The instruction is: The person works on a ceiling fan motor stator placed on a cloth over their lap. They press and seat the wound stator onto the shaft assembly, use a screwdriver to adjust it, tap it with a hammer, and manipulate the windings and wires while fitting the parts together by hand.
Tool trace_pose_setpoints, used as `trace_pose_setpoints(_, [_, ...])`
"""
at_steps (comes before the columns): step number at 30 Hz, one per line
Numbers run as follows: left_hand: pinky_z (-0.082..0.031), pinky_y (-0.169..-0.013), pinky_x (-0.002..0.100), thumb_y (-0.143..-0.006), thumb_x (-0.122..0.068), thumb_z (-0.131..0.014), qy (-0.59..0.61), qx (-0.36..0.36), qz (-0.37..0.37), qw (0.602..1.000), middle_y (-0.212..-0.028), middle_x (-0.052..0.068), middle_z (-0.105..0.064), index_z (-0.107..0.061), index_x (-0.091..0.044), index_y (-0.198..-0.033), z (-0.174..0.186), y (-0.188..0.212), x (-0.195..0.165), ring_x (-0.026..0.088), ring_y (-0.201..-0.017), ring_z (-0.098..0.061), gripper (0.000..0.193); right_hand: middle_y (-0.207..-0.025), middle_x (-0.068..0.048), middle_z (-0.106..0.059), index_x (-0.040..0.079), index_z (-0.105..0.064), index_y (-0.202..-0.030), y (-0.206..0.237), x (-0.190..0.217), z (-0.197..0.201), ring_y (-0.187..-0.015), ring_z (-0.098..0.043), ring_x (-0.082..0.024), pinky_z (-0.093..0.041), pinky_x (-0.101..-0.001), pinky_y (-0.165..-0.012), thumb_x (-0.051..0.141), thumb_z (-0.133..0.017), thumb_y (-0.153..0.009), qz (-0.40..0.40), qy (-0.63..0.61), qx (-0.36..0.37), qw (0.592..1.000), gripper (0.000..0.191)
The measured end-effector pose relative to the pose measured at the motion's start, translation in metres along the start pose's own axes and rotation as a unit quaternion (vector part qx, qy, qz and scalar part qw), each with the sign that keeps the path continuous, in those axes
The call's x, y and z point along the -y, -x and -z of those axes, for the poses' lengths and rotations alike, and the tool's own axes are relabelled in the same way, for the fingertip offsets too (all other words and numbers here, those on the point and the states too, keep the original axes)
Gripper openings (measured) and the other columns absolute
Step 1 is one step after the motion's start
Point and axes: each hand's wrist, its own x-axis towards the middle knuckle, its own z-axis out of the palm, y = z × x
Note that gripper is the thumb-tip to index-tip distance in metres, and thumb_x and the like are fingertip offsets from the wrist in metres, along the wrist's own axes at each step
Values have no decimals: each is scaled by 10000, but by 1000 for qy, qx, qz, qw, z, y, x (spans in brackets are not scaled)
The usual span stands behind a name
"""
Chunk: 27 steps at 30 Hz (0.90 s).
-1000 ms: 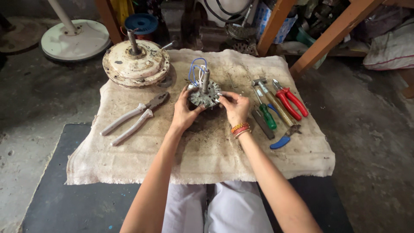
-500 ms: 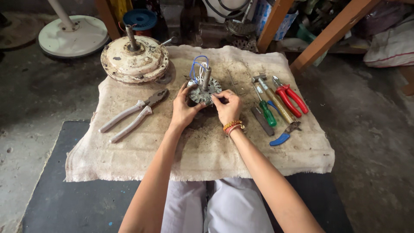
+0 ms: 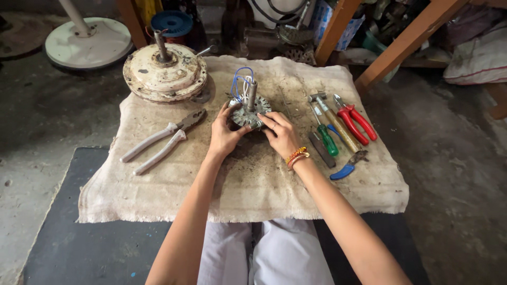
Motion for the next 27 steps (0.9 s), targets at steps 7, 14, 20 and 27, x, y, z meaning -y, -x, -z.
trace_pose_setpoints(7, [-535, -1077, 347, -690, -23, -885, 0, 5, -1, 1000, -1602, 182, -407, -581, 21, -1382, -1, 0, -2, 239, -1342, -571, 757, -1148, -97, -678, 98, -717, -1263, 4, -5, -2, -1062, -672, -291, -563, -360, -930, -14, -780, -796, 17, 16, 1, 1000, 484])
trace_pose_setpoints(14, [-519, -1086, 355, -690, -9, -885, -14, 7, -4, 1000, -1617, 185, -368, -586, 21, -1386, 0, -1, -3, 242, -1344, -561, 759, -1169, -90, -668, 78, -686, -1292, 1, -2, 2, -1041, -671, -280, -573, -358, -903, -16, -754, -828, 23, 26, 29, 999, 478])
trace_pose_setpoints(20, [-546, -1062, 344, -696, -39, -868, 36, 10, 21, 999, -1623, 178, -386, -567, 23, -1380, 0, -2, 3, 232, -1308, -593, 751, -1188, -136, -645, 42, -651, -1329, -5, -5, 5, -1066, -651, -320, -558, -402, -919, 0, -750, -782, 97, 95, 42, 990, 557])
trace_pose_setpoints(27, [-527, -1079, 354, -695, -23, -891, -4, 3, -11, 1000, -1613, 200, -382, -577, 33, -1392, 0, -2, 5, 246, -1352, -557, 766, -1166, -136, -650, 17, -668, -1260, -7, -13, 1, -1065, -656, -318, -556, -408, -932, 6, -748, -777, 114, 101, 37, 988, 490])
